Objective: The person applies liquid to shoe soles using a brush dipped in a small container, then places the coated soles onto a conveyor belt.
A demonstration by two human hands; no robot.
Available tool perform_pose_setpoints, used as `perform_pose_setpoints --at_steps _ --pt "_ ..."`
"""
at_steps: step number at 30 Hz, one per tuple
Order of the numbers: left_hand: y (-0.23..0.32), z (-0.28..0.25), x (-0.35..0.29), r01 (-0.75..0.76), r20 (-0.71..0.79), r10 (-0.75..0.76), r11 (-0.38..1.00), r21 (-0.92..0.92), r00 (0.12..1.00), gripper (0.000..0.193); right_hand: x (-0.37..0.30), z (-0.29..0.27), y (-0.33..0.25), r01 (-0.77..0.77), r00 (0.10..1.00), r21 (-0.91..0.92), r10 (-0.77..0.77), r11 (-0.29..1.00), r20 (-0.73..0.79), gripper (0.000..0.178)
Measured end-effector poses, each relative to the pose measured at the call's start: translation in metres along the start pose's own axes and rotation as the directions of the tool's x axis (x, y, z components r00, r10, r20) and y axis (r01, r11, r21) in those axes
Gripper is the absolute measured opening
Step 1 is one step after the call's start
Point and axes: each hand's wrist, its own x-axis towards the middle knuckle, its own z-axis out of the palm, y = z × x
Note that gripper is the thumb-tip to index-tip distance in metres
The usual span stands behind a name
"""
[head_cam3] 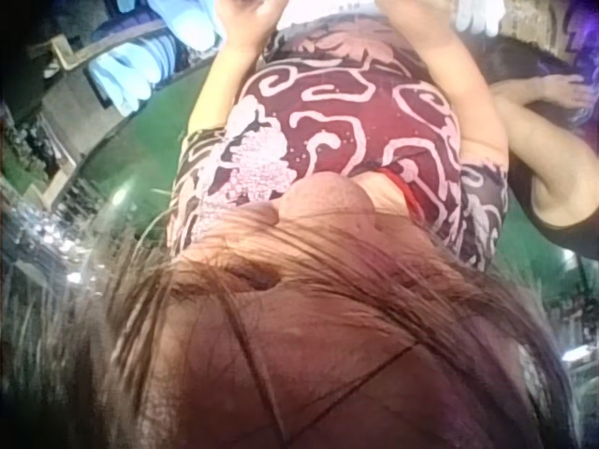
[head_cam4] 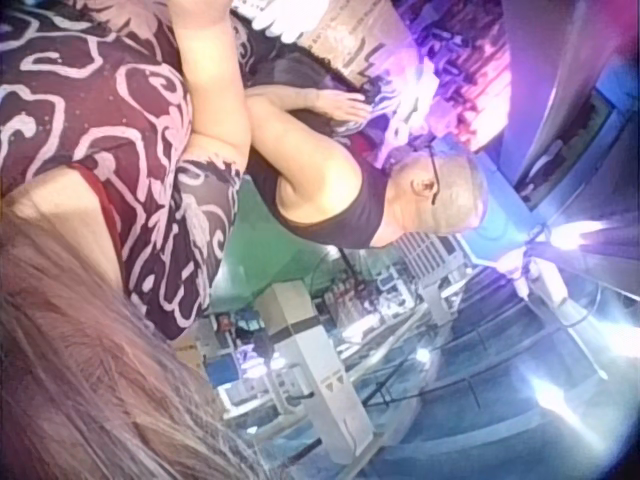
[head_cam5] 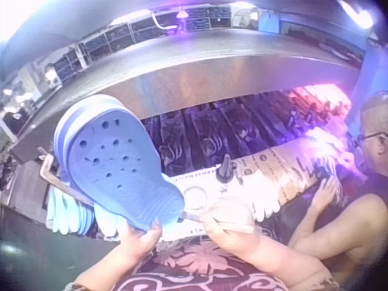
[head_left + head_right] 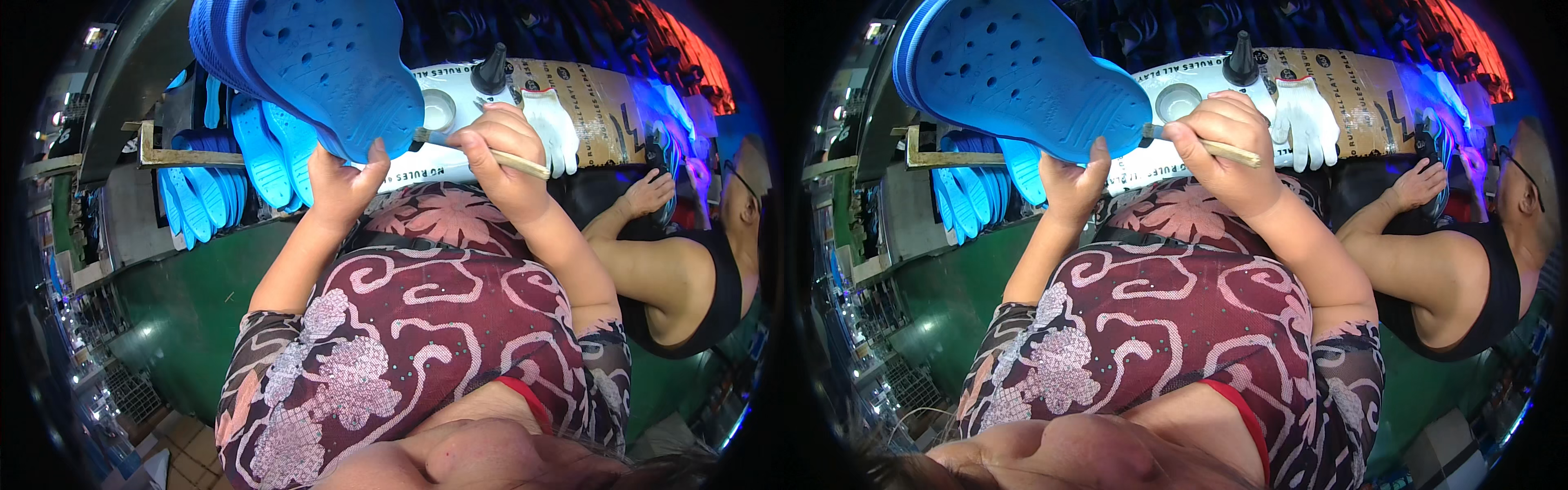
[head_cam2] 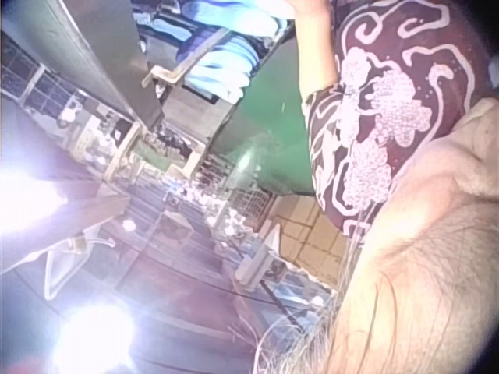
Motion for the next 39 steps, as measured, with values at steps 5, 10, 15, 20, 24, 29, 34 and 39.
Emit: perform_pose_setpoints --at_steps 5,10,15,20,24,29,34,39 --pt "-0.005 -0.006 -0.002 -0.036 0.023 0.034 0.997 0.075 0.999 0.029 -0.001 -0.003 0.007 0.038 0.999 -0.114 -0.039 0.993 -0.004 0.017" --pt "-0.004 -0.005 -0.002 -0.048 0.010 0.048 0.996 0.080 0.999 0.029 0.000 0.002 -0.002 0.029 0.999 -0.065 -0.026 0.998 0.034 0.017" --pt "-0.010 -0.005 -0.001 -0.113 -0.019 0.115 0.991 0.078 0.993 0.028 -0.002 0.000 0.001 0.028 0.998 -0.070 -0.024 0.997 0.061 0.019" --pt "-0.009 -0.004 0.002 -0.214 0.019 0.214 0.968 0.133 0.977 0.027 0.002 0.005 -0.003 -0.004 1.000 -0.005 0.004 1.000 0.002 0.019" --pt "-0.005 -0.006 0.005 -0.271 0.070 0.265 0.955 0.117 0.962 0.032 0.003 0.009 -0.008 0.082 0.996 -0.068 -0.079 0.994 0.042 0.019" --pt "0.002 -0.011 0.006 -0.337 0.195 0.293 0.907 0.255 0.936 0.036 0.003 0.004 -0.008 0.025 0.999 -0.046 -0.023 0.999 0.024 0.018" --pt "-0.001 -0.013 0.006 -0.385 0.221 0.331 0.880 0.280 0.917 0.028 0.008 0.008 -0.011 0.099 0.994 -0.135 -0.092 0.986 0.059 0.016" --pt "-0.003 -0.008 0.010 -0.375 0.157 0.342 0.870 0.319 0.926 0.028 0.003 -0.008 -0.008 0.051 0.999 -0.132 -0.051 0.990 0.000 0.017"
